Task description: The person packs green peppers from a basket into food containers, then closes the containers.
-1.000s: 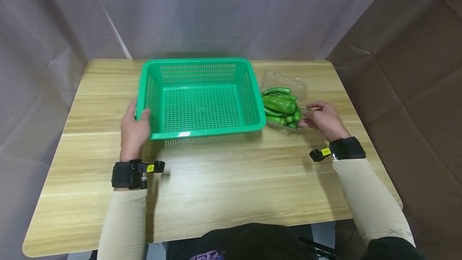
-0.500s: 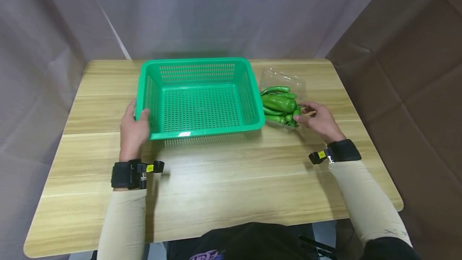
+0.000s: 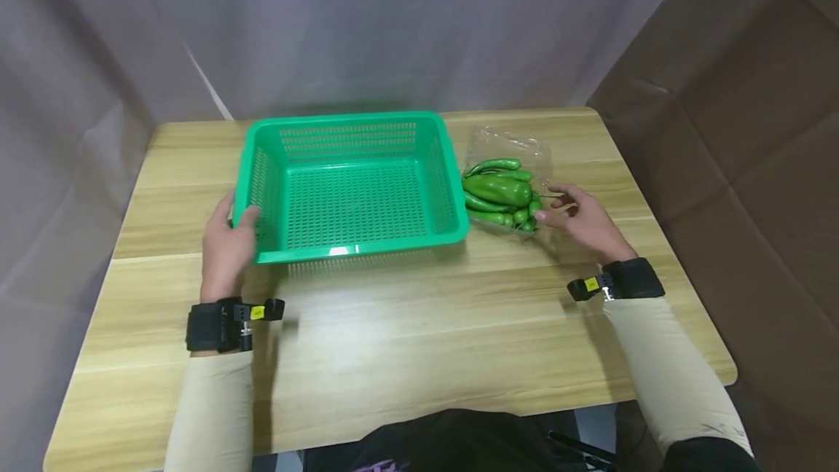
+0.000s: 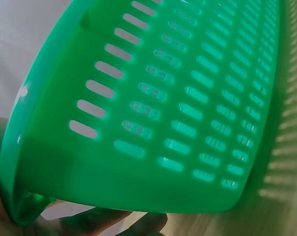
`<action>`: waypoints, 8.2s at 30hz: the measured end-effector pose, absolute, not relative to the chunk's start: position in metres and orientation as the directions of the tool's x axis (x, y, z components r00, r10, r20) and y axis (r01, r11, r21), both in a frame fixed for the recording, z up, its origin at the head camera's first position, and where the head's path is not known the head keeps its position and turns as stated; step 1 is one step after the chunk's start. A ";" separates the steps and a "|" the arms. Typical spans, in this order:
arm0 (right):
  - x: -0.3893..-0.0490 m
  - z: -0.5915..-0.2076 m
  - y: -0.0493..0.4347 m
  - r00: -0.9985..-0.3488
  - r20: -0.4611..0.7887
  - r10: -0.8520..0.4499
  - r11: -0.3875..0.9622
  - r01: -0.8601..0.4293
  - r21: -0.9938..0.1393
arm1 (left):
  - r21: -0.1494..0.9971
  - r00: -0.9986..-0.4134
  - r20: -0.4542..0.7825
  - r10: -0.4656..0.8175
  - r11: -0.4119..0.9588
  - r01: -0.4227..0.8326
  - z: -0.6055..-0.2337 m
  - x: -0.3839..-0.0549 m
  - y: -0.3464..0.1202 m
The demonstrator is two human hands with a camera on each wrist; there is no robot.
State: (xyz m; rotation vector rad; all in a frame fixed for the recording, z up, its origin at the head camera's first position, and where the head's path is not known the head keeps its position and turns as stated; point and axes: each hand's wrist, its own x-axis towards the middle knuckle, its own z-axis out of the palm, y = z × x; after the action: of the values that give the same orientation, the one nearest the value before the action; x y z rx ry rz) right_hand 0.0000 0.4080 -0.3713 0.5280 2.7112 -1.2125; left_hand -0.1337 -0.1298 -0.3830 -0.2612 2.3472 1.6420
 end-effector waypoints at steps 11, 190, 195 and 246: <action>-0.024 -0.371 0.419 -0.873 -0.330 0.358 0.369 0.457 -0.809 | 0.784 -0.944 -0.325 0.054 0.574 -0.237 -0.364 -0.151 -0.178; 0.029 -0.412 0.329 -0.924 0.160 0.347 0.539 0.057 -0.841 | 0.601 -0.925 0.187 0.331 0.706 0.374 -0.429 -0.029 0.176; 0.038 -0.426 0.354 -0.959 0.049 0.278 0.480 0.095 -0.872 | 0.608 -0.926 0.158 0.344 0.704 0.366 -0.431 -0.027 0.175; 0.060 -0.412 0.347 -0.936 -0.095 0.339 -0.218 0.020 -0.976 | 0.666 -0.912 0.162 0.377 0.641 0.383 -0.430 -0.029 0.170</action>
State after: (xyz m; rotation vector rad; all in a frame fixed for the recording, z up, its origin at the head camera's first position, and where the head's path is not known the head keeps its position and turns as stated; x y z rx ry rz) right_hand 0.0605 0.3469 -0.4120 0.4893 2.0770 -2.5824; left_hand -0.0292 0.1704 -0.4302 0.6602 2.8529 1.1606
